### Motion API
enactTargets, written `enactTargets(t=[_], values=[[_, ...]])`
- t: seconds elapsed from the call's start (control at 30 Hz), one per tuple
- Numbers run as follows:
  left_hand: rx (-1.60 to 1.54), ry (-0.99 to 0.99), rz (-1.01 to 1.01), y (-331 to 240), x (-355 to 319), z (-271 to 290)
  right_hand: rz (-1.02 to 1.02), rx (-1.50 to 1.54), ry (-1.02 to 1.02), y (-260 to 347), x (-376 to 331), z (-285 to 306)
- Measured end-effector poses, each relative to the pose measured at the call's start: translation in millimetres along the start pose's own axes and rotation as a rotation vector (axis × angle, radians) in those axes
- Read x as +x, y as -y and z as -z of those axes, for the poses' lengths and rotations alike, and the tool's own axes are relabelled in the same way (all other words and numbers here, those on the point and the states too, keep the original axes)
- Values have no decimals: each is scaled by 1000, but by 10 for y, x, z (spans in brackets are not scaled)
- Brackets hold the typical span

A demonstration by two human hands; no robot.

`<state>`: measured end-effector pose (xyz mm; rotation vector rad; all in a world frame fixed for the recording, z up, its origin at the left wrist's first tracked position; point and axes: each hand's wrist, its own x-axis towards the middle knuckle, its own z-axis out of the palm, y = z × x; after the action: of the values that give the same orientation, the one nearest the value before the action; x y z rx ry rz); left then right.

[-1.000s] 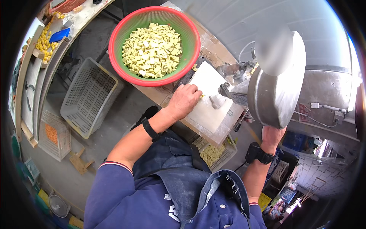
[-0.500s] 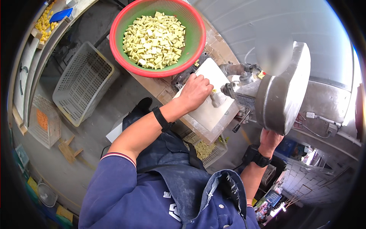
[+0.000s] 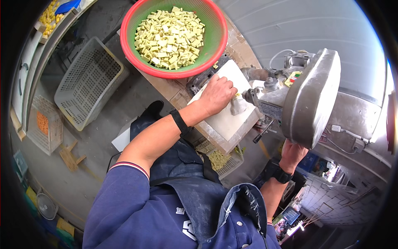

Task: Manually placing small yellow plastic pieces into a machine press to shape or cut them.

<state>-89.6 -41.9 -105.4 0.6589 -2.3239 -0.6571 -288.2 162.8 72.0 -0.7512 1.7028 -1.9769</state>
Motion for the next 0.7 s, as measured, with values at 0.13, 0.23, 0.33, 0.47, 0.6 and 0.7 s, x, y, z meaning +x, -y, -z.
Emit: enactTargets(t=[0.13,0.23,0.33,0.47,0.6,0.7], values=[[-5,-3,9,-4,-2,0,26,-47,19,-17,-24,37],[2,-10,11,-5,-5,-5,50,-73,2,-10,-68,-40],[5,-12,8,-2,-11,-6,43,-67,0,32,-107,-220],[7,-10,6,-5,-6,-9,108,-93,-3,33,-155,-346],[12,-23,3,-3,-10,-13,108,-139,7,10,-165,-293],[17,-36,0,-9,-7,-20,105,-150,29,14,-187,-333]])
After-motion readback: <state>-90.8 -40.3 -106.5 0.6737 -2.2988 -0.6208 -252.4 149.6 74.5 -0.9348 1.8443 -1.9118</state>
